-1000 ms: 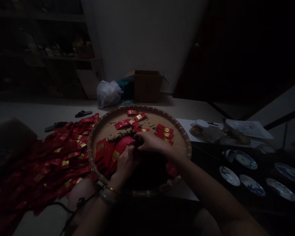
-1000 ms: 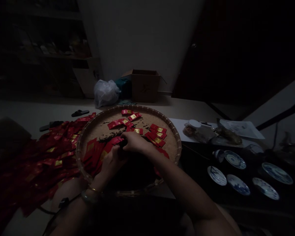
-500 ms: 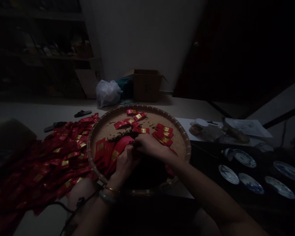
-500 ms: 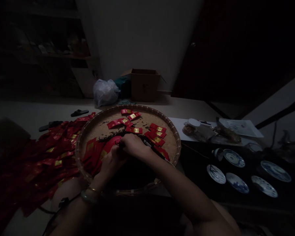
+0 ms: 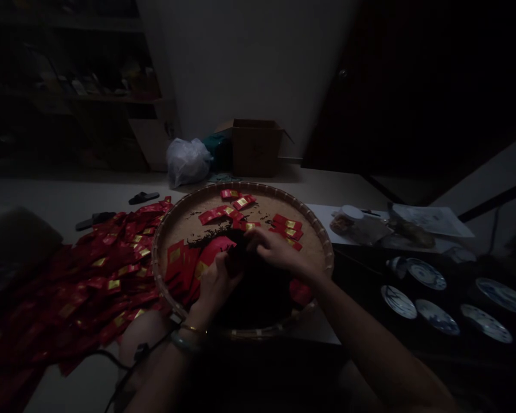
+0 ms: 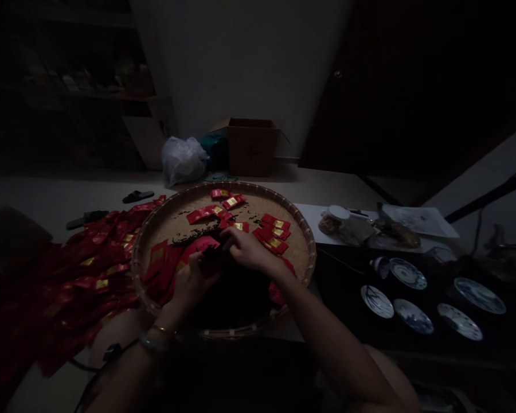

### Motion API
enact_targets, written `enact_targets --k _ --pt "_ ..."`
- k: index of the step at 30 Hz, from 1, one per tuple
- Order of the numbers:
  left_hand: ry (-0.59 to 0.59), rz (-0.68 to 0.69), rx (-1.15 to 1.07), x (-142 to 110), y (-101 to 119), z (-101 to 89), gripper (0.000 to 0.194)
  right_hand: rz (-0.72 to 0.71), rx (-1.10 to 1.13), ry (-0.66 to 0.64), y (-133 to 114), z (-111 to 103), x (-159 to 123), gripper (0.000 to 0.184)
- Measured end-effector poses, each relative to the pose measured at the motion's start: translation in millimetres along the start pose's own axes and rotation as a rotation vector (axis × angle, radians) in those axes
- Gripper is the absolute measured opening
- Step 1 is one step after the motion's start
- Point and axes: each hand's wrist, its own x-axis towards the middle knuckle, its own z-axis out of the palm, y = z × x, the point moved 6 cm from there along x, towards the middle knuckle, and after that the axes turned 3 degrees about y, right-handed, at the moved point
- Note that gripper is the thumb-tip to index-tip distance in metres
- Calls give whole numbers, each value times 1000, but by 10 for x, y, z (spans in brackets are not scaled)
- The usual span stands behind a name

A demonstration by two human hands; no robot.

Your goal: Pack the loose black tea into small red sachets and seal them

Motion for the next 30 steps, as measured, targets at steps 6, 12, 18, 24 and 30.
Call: enact_targets --k 6,12,18,24,30 --pt "28 14 -16 -1 8 -12 51 35 -382 -277 331 520 -159 52" --pt "65 32 -32 -3 11 -37 50 193 -576 -278 368 886 -127 48" --pt "55 22 -50 -17 -7 -13 51 212 -485 -265 445 825 -105 34" --pt "23 7 -48 -25 0 23 54 196 -124 -4 363 210 -47 23" --pt "-7 -30 -6 -14 -11 31 50 77 221 139 -3 10 64 34"
